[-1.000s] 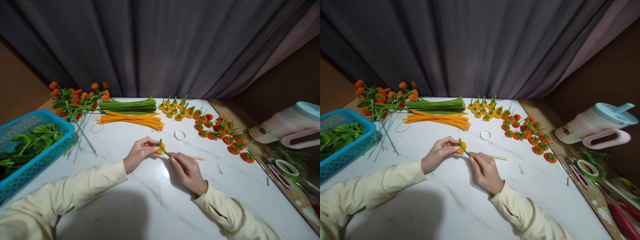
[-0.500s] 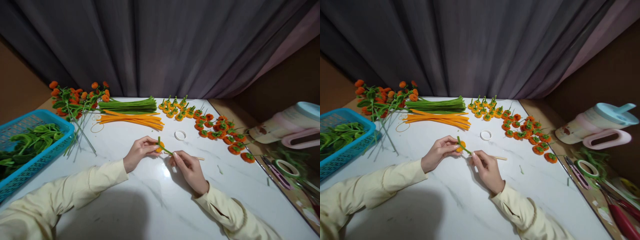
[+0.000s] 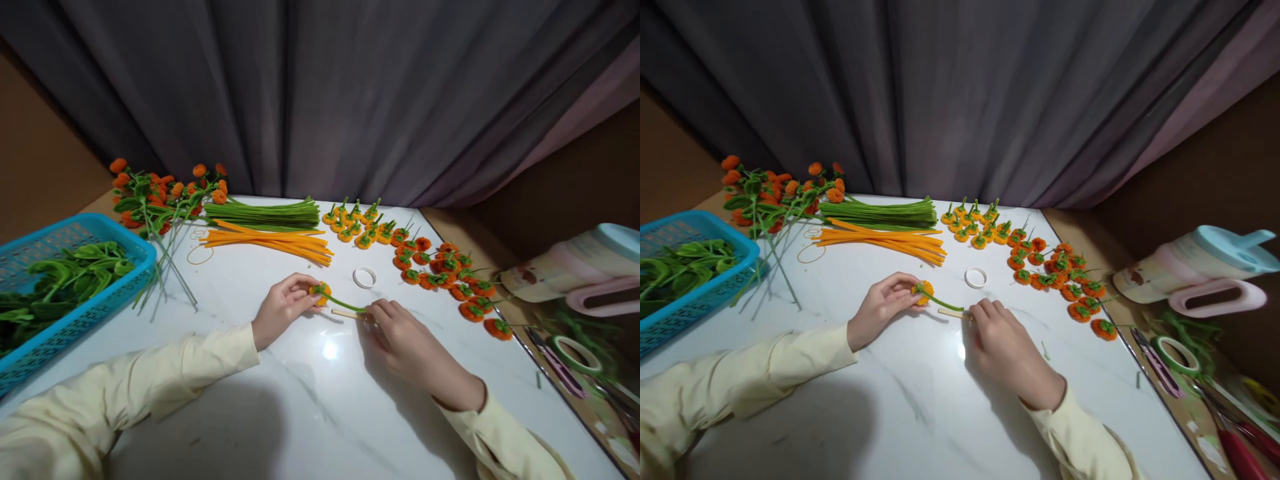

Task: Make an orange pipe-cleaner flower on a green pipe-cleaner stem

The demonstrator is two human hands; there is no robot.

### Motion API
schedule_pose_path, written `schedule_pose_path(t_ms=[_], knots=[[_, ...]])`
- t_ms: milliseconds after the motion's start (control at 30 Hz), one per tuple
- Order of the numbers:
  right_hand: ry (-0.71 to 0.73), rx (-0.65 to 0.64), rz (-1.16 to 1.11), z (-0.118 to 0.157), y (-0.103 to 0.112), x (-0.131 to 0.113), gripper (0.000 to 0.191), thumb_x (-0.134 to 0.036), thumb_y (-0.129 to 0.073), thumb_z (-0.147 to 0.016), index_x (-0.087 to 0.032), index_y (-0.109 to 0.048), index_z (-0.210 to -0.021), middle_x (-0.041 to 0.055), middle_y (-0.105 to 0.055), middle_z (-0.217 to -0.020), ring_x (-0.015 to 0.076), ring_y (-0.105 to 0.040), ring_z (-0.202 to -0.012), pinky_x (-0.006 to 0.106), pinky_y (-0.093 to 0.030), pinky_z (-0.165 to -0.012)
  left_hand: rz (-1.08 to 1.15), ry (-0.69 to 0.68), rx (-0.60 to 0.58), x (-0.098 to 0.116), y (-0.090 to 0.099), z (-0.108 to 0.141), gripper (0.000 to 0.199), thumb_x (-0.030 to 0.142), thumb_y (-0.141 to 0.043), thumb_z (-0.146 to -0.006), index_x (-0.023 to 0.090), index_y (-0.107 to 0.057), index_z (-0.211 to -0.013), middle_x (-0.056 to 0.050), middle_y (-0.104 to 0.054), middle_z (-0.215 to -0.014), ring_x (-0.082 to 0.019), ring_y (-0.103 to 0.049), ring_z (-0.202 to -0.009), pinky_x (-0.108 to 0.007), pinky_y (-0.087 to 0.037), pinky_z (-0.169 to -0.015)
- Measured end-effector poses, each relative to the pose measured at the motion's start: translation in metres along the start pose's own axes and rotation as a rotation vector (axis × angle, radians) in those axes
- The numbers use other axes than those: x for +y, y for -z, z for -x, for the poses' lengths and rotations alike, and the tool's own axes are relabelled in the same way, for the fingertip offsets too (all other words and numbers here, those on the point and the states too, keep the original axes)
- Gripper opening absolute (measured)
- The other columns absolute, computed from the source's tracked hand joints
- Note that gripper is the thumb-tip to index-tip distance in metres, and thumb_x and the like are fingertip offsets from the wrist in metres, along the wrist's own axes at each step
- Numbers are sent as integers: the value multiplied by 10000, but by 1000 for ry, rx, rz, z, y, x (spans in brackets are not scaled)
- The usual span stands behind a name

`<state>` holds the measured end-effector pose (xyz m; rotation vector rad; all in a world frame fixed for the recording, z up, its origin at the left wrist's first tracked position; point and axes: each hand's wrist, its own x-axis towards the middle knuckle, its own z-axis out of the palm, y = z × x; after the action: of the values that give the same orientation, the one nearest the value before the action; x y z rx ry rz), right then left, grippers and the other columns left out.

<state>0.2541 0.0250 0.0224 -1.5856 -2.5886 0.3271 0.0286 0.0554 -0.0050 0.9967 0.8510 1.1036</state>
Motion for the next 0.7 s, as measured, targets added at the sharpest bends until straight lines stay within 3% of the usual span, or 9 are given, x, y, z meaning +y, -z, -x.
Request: schedule_pose_path(t_ms=[167, 267, 433, 600, 700], knots=[[-47, -118, 162, 4, -9, -20, 192, -30, -373, -795, -154, -502, -866, 72, -550, -832, 214, -504, -737, 308, -338, -607, -30, -40, 27, -1, 0, -1, 301, 294, -739, -686, 146, -569, -884, -49, -624, -914, -160, -629, -816, -305, -576, -696], [-103, -160, 75, 3, -6, -24, 198, -7, -389, -738, -171, -439, -836, 51, -528, -818, 183, -494, -685, 283, -310, -566, -53, -82, 44, -3, 0, -1, 294, 303, -727, -696, 158, -556, -885, -41, -613, -923, -160, -625, -834, -305, -570, -710], [-182, -126, -48, -1, -8, -24, 192, -26, -378, -729, -189, -366, -830, 30, -501, -806, 142, -455, -598, 264, -287, -532, -93, -138, 31, -8, 3, -2, 245, 304, -684, -740, 169, -549, -894, -32, -619, -928, -149, -628, -826, -301, -558, -737], [-197, -41, -185, -5, -12, -21, 159, -67, -362, -767, -178, -413, -868, 42, -518, -843, 146, -480, -635, 263, -317, -562, -127, -160, 60, -8, 3, -2, 253, 289, -700, -714, 162, -554, -876, -38, -640, -884, -151, -636, -829, -291, -534, -780], [-201, -38, -421, -6, -4, -23, 125, -209, -384, -863, -170, -495, -903, 13, -521, -739, 136, -466, -614, 255, -339, -574, -140, -166, 84, -7, 3, -3, 260, 286, -718, -688, 159, -558, -848, -40, -646, -859, -161, -643, -829, -292, -531, -776]])
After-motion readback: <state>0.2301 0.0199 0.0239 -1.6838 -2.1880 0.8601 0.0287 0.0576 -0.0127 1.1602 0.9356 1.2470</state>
